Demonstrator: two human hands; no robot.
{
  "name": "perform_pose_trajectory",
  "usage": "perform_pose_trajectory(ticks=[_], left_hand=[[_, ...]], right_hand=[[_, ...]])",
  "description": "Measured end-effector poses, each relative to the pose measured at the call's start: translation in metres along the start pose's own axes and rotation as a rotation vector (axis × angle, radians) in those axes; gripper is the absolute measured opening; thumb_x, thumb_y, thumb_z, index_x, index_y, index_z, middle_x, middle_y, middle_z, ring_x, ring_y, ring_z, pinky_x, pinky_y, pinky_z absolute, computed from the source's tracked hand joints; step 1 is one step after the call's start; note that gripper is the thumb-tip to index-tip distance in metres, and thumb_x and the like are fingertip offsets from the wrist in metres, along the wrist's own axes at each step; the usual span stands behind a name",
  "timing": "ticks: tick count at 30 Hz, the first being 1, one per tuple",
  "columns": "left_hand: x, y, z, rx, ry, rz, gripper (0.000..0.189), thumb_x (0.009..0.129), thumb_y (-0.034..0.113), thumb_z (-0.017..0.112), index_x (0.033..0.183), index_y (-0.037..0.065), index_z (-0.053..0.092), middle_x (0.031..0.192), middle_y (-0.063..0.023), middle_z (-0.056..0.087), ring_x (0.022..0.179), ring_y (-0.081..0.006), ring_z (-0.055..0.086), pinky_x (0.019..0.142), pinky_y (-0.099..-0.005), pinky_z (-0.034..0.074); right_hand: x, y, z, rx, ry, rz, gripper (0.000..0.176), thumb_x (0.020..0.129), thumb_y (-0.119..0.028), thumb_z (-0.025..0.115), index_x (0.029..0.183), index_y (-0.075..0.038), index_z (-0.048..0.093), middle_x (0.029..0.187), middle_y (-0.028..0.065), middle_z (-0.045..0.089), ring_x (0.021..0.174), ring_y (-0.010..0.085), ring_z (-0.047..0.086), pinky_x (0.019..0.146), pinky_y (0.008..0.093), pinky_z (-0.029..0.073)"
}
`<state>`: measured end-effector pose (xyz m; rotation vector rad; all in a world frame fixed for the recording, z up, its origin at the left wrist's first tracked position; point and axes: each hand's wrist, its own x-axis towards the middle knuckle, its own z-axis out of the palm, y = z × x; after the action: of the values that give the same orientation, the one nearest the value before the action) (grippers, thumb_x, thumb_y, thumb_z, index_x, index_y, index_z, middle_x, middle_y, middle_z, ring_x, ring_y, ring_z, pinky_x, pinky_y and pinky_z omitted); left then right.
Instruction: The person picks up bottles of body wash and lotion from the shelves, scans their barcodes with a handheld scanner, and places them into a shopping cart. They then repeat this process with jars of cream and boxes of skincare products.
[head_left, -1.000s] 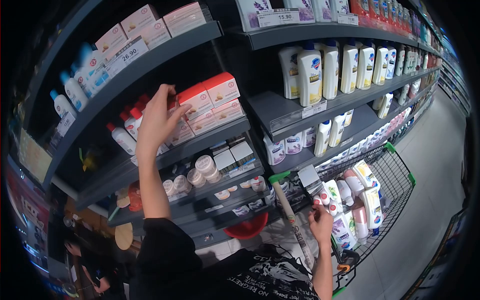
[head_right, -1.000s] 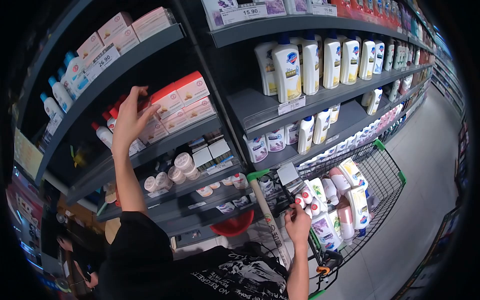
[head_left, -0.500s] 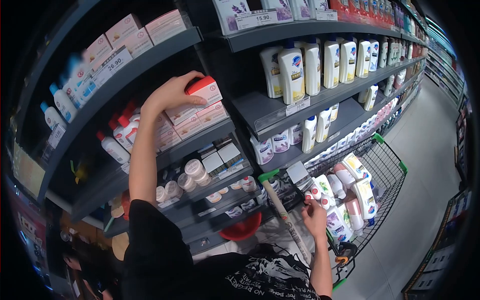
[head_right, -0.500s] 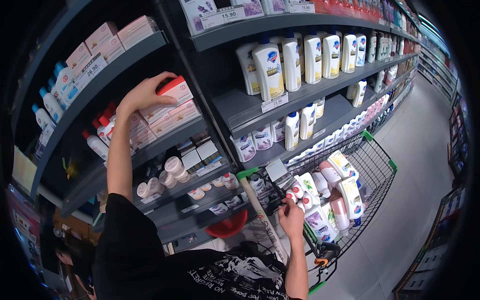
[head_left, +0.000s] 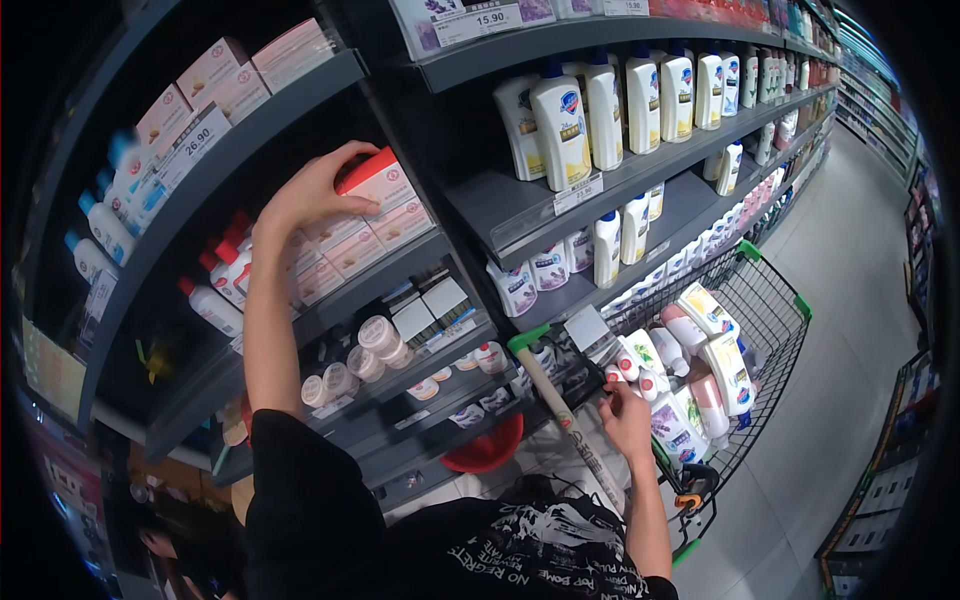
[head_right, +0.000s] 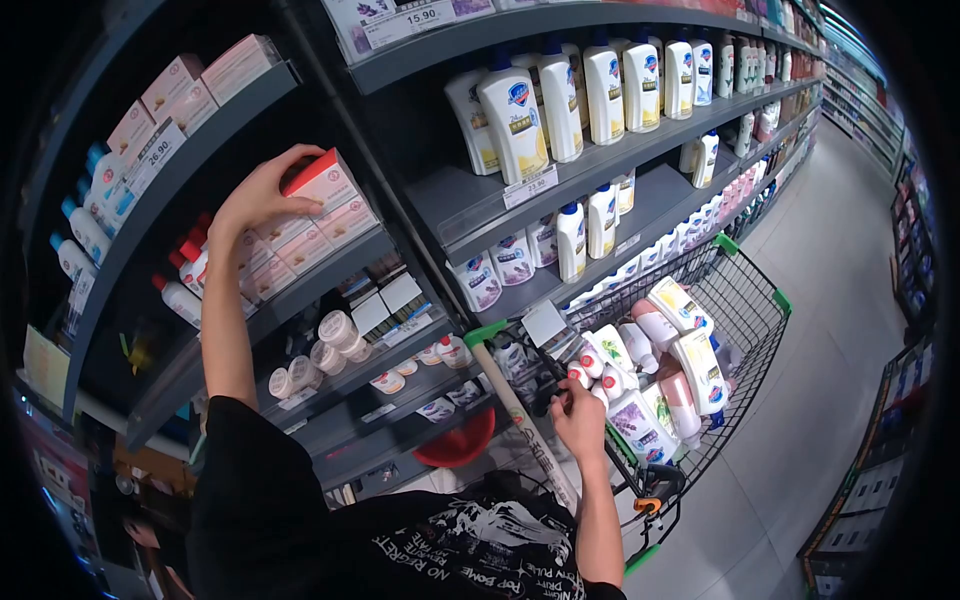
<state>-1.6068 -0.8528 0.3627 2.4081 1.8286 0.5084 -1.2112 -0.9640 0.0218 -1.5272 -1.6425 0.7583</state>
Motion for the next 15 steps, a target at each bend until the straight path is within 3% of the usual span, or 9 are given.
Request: perform_pose_trajectory(ticks=[5, 8, 14, 15], left_hand=[[-0.005, -0.003, 0.004, -0.025, 0.035, -0.005, 0.071, 0.064, 0.034, 0.083, 0.125, 0.011, 0.056, 0.106, -0.0122, 0.066, 0.098, -0.0237, 0.065, 0.089, -0.0337, 0.048], [-0.005, -0.009, 0.010, 0.015, 0.151, 0.089, 0.062, 0.068, 0.033, 0.080, 0.121, 0.008, 0.059, 0.100, -0.0150, 0.069, 0.092, -0.0266, 0.067, 0.084, -0.0342, 0.049], [-0.012, 0.012, 0.008, 0.001, 0.128, 0.028, 0.062, 0.068, 0.026, 0.079, 0.122, 0.005, 0.059, 0.106, -0.0153, 0.068, 0.099, -0.0249, 0.066, 0.088, -0.0339, 0.048], [-0.014, 0.009, 0.013, 0.189, 0.328, 0.225, 0.057, 0.070, 0.025, 0.078, 0.121, 0.004, 0.061, 0.112, -0.0161, 0.065, 0.104, -0.0250, 0.065, 0.090, -0.0339, 0.048]], right_hand=[[-0.001, -0.001, -0.001, 0.014, -0.003, -0.008, 0.022, 0.077, -0.007, 0.067, 0.097, 0.001, 0.063, 0.064, 0.0121, 0.062, 0.058, 0.0260, 0.063, 0.059, 0.0352, 0.049], [0.000, -0.001, 0.000, 0.025, 0.002, 0.002, 0.022, 0.078, -0.007, 0.066, 0.098, 0.001, 0.063, 0.064, 0.0119, 0.063, 0.058, 0.0257, 0.064, 0.060, 0.0354, 0.050], [-0.002, 0.005, 0.001, 0.027, -0.020, 0.012, 0.022, 0.079, -0.008, 0.065, 0.100, -0.001, 0.062, 0.067, 0.0115, 0.063, 0.061, 0.0255, 0.063, 0.061, 0.0362, 0.049], [-0.001, 0.007, 0.002, 0.028, -0.018, -0.001, 0.021, 0.080, -0.009, 0.065, 0.099, -0.002, 0.062, 0.066, 0.0108, 0.063, 0.060, 0.0238, 0.063, 0.060, 0.0351, 0.049]])
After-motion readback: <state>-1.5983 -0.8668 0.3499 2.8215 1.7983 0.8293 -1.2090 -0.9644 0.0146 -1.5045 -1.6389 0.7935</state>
